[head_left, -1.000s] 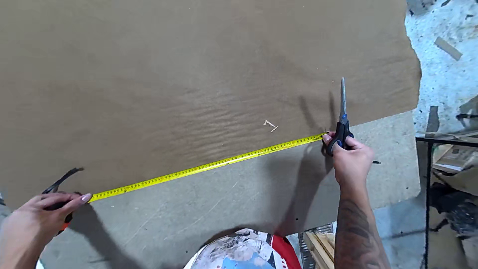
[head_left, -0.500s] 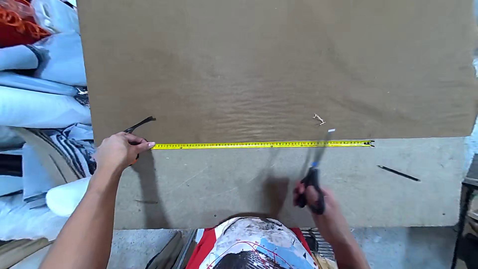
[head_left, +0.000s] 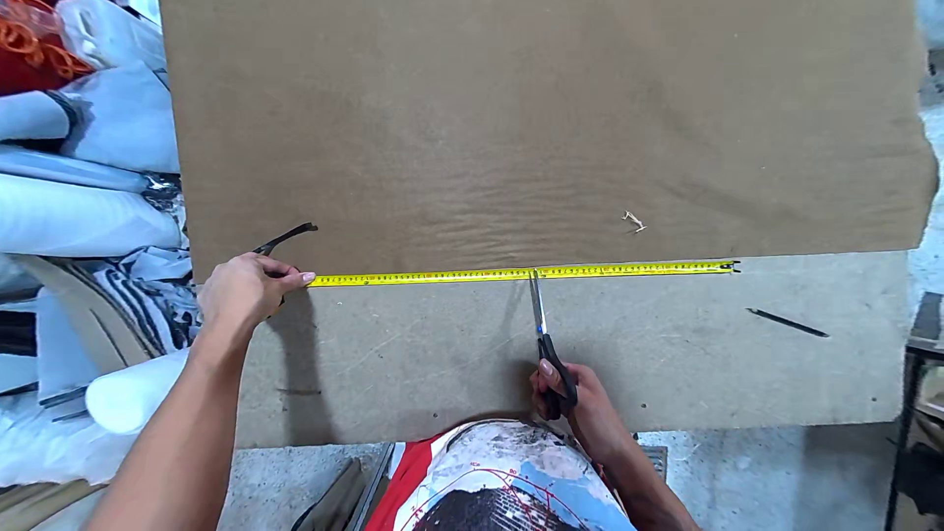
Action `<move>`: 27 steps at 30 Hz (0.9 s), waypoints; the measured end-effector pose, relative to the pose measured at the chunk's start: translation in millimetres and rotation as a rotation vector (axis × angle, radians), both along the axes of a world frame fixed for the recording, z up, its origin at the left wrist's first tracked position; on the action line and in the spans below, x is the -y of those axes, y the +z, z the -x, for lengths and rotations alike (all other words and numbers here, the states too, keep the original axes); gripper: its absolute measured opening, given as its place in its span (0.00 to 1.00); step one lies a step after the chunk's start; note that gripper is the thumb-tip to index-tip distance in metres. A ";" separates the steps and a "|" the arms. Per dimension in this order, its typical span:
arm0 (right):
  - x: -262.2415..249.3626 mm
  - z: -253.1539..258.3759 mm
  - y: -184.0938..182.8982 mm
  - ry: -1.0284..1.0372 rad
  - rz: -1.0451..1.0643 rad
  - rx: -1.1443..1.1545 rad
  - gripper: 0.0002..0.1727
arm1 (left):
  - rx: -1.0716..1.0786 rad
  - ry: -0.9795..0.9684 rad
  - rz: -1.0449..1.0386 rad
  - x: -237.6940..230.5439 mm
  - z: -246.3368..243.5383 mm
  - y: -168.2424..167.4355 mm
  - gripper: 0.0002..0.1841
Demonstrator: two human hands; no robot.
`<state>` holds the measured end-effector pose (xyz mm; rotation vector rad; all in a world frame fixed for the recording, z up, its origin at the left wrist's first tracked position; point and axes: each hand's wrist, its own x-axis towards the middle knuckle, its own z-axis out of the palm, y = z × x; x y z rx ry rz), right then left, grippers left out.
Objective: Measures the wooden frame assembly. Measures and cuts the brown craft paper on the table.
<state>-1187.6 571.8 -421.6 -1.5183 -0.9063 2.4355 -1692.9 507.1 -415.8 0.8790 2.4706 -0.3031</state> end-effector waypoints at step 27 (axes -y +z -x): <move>2.7 8.1 -15.0 0.001 -0.118 0.114 0.30 | -0.015 0.039 0.015 -4.8 -2.1 0.7 0.15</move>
